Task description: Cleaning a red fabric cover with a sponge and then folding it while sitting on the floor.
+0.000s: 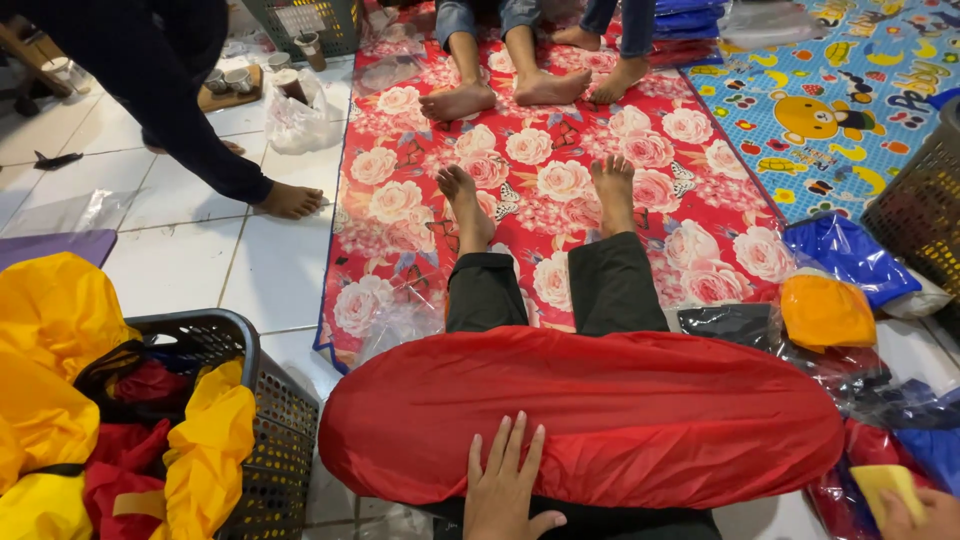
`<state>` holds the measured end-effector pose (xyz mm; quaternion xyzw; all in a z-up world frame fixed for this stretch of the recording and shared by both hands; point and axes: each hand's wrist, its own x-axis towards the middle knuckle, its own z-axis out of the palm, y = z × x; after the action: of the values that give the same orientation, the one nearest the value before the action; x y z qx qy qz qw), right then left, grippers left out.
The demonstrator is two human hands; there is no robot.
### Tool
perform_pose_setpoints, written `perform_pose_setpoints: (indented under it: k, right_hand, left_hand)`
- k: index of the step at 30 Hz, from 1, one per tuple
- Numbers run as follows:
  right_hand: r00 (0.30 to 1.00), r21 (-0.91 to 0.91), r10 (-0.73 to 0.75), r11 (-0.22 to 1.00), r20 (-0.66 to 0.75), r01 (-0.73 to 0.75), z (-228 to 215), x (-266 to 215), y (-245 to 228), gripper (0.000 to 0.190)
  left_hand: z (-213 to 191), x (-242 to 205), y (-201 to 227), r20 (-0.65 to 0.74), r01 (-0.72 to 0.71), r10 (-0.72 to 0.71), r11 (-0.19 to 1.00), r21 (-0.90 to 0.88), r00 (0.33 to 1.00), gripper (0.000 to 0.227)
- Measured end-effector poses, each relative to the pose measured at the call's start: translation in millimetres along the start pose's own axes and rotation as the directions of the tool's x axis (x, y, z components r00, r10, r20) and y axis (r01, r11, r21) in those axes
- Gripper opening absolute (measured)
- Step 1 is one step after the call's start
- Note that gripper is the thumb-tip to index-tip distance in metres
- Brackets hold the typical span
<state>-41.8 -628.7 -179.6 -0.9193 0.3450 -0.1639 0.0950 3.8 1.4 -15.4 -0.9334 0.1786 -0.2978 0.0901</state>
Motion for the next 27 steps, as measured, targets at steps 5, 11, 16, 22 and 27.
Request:
perform_pose_setpoints:
  k: [5, 11, 16, 22, 27]
  right_hand:
    - [0.939, 0.547, 0.162, 0.837, -0.305, 0.033, -67, -62, -107, 0.045]
    - [0.917, 0.107, 0.269, 0.944, 0.294, -0.311, -131, -86, -205, 0.061]
    - [0.924, 0.354, 0.342, 0.854, 0.168, -0.381, -87, -49, -94, 0.062]
    - [0.961, 0.603, 0.248, 0.751, 0.119, -0.269, -125, -63, -119, 0.043]
    - [0.694, 0.676, -0.203, 0.522, 0.690, -0.520, -93, -92, -150, 0.023]
  left_hand:
    - [3, -8, -1, 0.046, -0.084, 0.091, 0.987, -0.134, 0.995, 0.164]
    - [-34, 2, 15, -0.501, -0.286, 0.028, 0.848, -0.446, 0.865, 0.014]
    - [-3, -33, 33, -0.377, -0.111, -0.044, 0.918, -0.381, 0.925, 0.023]
    - [-25, -12, 36, -0.308, -0.018, -0.146, 0.881, -0.473, 0.940, 0.007]
    - [-43, -1, 27, -0.336, -0.071, -0.081, 0.906, -0.416, 0.938, 0.012]
